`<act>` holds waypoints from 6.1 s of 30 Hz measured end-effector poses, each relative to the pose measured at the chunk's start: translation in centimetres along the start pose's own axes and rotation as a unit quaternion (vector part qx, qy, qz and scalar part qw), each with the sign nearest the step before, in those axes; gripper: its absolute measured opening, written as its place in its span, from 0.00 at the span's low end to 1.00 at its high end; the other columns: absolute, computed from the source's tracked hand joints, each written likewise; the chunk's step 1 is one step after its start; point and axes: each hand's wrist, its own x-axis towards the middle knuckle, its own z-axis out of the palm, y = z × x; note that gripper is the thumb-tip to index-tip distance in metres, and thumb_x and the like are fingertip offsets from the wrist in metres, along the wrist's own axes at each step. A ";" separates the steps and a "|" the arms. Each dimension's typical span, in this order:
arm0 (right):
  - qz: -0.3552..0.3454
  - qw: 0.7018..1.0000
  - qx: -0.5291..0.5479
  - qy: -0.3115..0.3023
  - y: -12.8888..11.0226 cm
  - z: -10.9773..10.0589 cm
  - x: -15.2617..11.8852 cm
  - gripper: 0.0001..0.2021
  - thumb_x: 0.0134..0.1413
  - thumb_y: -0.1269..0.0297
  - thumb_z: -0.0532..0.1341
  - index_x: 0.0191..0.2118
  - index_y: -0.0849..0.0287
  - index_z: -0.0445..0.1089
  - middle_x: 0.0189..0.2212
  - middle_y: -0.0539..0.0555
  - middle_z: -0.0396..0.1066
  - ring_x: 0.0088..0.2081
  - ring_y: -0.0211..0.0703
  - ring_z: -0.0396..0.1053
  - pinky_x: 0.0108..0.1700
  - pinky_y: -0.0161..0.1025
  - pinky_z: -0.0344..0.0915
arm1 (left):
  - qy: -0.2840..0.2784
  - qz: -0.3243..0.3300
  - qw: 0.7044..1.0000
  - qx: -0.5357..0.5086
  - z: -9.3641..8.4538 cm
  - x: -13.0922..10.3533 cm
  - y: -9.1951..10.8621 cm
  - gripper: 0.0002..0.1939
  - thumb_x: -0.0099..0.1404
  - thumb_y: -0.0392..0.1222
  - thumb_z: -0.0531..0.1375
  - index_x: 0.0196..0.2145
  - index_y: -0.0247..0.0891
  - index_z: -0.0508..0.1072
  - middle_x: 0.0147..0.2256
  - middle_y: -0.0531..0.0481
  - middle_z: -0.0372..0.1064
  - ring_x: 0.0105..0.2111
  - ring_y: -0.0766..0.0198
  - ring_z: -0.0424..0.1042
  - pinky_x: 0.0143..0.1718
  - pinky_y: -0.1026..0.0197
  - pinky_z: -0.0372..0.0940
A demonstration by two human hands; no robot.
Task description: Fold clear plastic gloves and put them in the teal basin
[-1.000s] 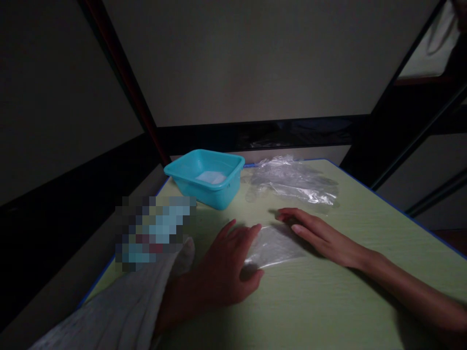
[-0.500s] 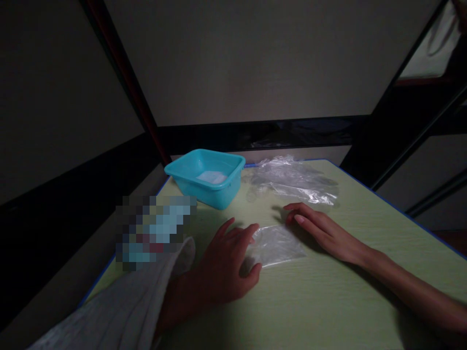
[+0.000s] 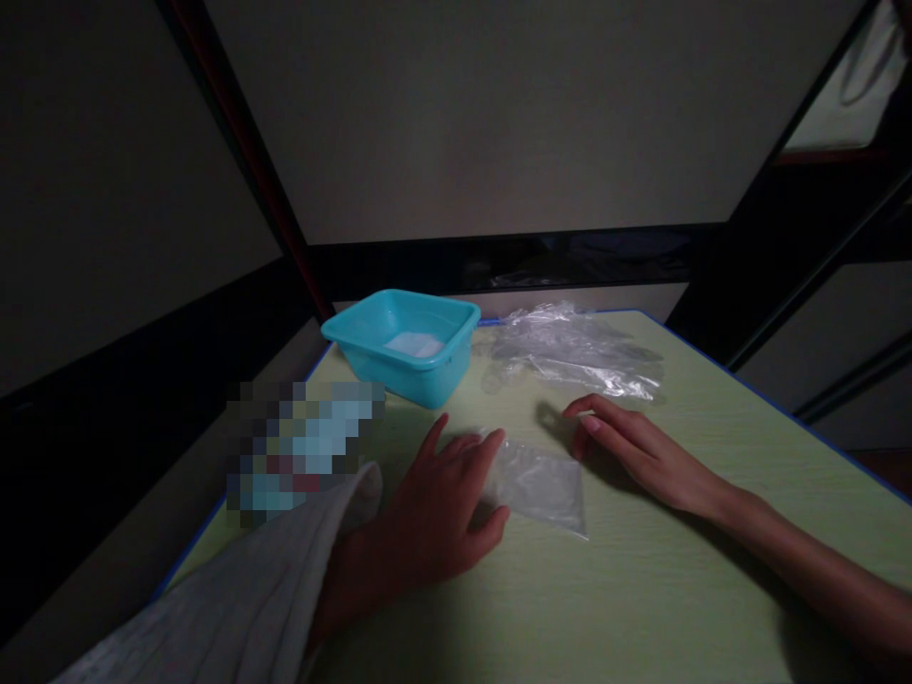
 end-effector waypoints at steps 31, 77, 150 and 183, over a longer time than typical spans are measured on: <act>-0.120 0.989 0.008 -0.081 -1.1 0.6 -0.4 0.16 0.62 0.56 0.48 0.33 0.60 0.67 0.28 0.53 0.70 0.30 0.38 0.68 0.32 0.34 0.64 | -0.175 0.116 0.975 -0.068 -0.5 0.6 0.4 0.32 0.64 0.49 0.53 0.60 0.29 0.52 0.62 0.36 0.45 0.63 0.53 0.41 0.61 0.49 0.44; -0.301 0.921 -0.236 -0.066 -1.5 1.5 -0.9 0.14 0.60 0.58 0.53 0.43 0.61 0.70 0.43 0.59 0.72 0.45 0.47 0.66 0.48 0.47 0.61 | -0.055 -0.024 0.991 -0.119 0.4 1.2 -2.0 0.33 0.63 0.48 0.53 0.59 0.25 0.50 0.63 0.29 0.39 0.63 0.50 0.41 0.59 0.45 0.48; -0.047 0.998 -0.047 -0.008 -2.4 2.9 -0.9 0.09 0.58 0.65 0.51 0.27 0.58 0.60 0.18 0.46 0.61 0.18 0.33 0.59 0.20 0.31 0.53 | -0.027 -0.205 0.923 -0.324 -0.4 1.6 -1.5 0.06 0.54 0.36 0.56 0.20 0.35 0.65 0.18 0.59 0.58 0.20 0.71 0.59 0.21 0.69 0.52; -0.165 0.937 -0.260 -0.166 -2.1 4.1 -0.7 0.42 0.55 0.41 0.46 0.63 0.75 0.43 0.61 0.73 0.43 0.63 0.58 0.41 0.60 0.64 0.41 | -0.018 -0.264 0.907 -0.328 0.6 3.7 -1.2 0.23 0.52 0.26 0.54 0.44 0.38 0.51 0.16 0.67 0.55 0.18 0.70 0.61 0.21 0.69 0.54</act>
